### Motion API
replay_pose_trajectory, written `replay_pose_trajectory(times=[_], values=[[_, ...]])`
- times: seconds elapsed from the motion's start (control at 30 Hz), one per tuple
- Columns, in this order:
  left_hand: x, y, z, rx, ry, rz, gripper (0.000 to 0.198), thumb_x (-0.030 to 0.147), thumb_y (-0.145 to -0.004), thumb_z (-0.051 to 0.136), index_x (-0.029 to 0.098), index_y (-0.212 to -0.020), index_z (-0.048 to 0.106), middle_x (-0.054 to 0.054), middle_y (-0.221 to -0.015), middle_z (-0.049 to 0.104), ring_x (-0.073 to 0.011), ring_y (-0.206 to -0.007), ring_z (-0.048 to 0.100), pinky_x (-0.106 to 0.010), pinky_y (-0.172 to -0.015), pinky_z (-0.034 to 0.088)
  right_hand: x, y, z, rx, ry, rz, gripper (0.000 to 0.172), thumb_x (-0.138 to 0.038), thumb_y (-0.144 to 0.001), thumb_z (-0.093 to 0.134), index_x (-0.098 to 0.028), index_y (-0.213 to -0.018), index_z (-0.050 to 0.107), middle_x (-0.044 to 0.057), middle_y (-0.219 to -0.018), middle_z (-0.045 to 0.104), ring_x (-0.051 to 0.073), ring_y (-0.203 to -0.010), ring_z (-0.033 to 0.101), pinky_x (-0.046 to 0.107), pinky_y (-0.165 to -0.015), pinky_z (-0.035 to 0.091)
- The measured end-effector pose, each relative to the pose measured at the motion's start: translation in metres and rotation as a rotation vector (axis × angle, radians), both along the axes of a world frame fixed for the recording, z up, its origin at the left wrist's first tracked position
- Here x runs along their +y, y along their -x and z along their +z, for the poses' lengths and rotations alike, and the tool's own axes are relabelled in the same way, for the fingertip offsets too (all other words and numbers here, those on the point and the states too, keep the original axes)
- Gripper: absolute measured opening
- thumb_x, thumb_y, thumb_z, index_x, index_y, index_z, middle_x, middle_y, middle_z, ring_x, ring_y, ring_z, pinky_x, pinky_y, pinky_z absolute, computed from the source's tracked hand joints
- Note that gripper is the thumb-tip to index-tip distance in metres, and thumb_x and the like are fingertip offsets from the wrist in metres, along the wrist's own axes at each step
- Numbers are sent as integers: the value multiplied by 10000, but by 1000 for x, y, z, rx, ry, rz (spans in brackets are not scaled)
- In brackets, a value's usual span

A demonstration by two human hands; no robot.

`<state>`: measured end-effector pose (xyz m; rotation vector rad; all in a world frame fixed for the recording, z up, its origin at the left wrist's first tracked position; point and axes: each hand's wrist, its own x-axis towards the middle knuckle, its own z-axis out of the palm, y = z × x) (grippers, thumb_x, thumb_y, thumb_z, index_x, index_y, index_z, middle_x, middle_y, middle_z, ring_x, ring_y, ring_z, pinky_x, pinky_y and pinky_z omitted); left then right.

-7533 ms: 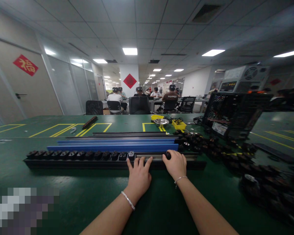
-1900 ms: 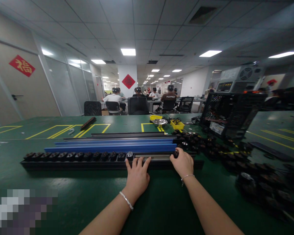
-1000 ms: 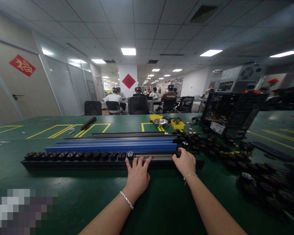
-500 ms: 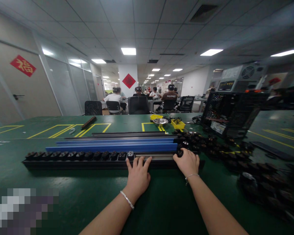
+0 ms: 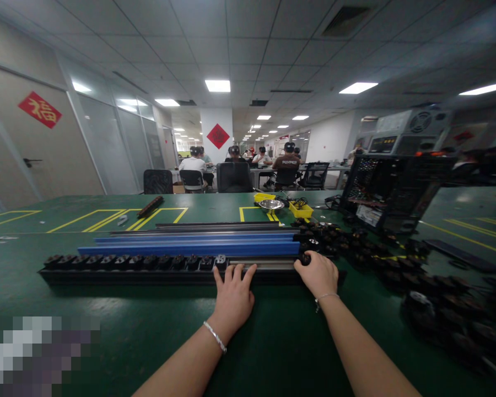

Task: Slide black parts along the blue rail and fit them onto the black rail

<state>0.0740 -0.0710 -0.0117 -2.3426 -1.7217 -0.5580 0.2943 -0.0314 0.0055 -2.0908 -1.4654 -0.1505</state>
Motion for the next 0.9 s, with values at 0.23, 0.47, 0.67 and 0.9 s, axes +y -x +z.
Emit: replay_pose_trajectory(times=[0.23,0.47,0.67,0.9], values=[[0,0,0,-4,7,-7,609,216,-761,506,356,-1336,363,-41,-1288,459,-282,-1216,338,-657,-1039,62,1,-1,-2,-5,-7,-26,356,-366,-708,475,-198,-984,625,67,-1027,658,233,-991,550,347,-880,331],[-1,-1,2,-1,20,15,610,212,-758,507,361,-1333,369,-40,-1289,458,-283,-1214,341,-654,-1045,51,1,-3,-3,-4,-19,-6,386,-354,-715,481,-188,-1040,607,74,-1020,664,230,-978,566,335,-869,338],[-2,-2,3,-4,29,12,612,208,-759,504,358,-1337,369,-42,-1301,454,-288,-1219,335,-650,-1048,44,0,-3,-3,-1,-47,-26,389,-328,-719,480,-182,-1060,598,80,-975,670,225,-948,573,332,-859,343],[0,0,-1,-12,4,-5,601,219,-766,497,352,-1337,366,-46,-1300,452,-288,-1217,332,-660,-1038,48,0,-3,-2,-3,-28,-27,383,-327,-731,470,-179,-1062,596,81,-965,666,233,-955,573,337,-864,345]])
